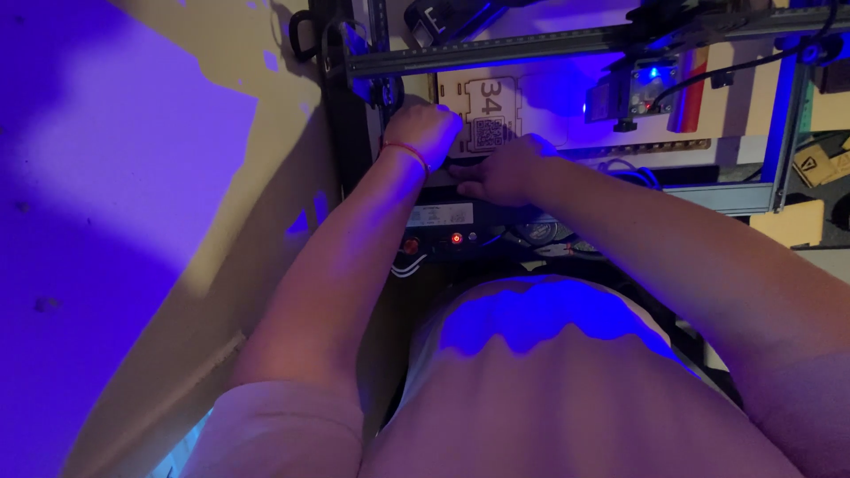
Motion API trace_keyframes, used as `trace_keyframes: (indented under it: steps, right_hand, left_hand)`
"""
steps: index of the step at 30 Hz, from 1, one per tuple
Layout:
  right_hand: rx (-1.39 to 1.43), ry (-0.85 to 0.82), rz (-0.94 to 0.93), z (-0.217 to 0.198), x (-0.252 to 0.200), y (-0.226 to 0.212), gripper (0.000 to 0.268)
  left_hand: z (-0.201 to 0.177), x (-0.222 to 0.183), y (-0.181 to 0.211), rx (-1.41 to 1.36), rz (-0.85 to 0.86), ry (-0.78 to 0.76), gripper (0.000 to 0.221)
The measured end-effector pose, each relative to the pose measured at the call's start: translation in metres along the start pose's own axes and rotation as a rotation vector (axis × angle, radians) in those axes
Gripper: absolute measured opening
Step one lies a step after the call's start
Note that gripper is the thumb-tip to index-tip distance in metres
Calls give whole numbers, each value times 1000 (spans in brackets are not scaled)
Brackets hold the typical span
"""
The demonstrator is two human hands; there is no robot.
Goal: Applying tape to secure a wooden workpiece on a laser engraver, using a hammer for positioning, and inspecting finished engraved items.
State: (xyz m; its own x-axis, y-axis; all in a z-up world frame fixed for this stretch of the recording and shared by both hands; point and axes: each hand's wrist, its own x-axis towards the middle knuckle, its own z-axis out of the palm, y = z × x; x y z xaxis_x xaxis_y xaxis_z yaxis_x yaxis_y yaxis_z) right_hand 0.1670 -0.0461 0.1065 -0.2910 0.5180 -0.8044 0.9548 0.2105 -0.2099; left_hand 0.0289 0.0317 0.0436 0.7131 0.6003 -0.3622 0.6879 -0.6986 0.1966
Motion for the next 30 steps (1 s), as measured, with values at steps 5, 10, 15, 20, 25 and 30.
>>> trace_keyframes:
  steps: [5, 10, 15, 20, 25, 30]
  right_hand:
    - [127, -8, -20, 22, 16, 6, 55]
    - [161, 16, 5, 14, -1, -1, 54]
    - [417, 169, -47, 18, 0, -9, 47]
    - [510, 199, -78, 32, 9, -2, 48]
    - [595, 244, -69, 51, 21, 2, 48]
    - [549, 330, -53, 68, 14, 11, 47]
  left_hand:
    - [-16, -3, 3, -28, -9, -48, 32]
    - [-23, -5, 3, -24, -10, -69, 33]
    - [-33, -2, 2, -87, -59, -208, 36]
    - [-6, 11, -4, -76, -99, -238, 32]
    - [-38, -14, 19, -125, -183, -277, 36]
    - [-55, -24, 41, -133, -288, -273, 30]
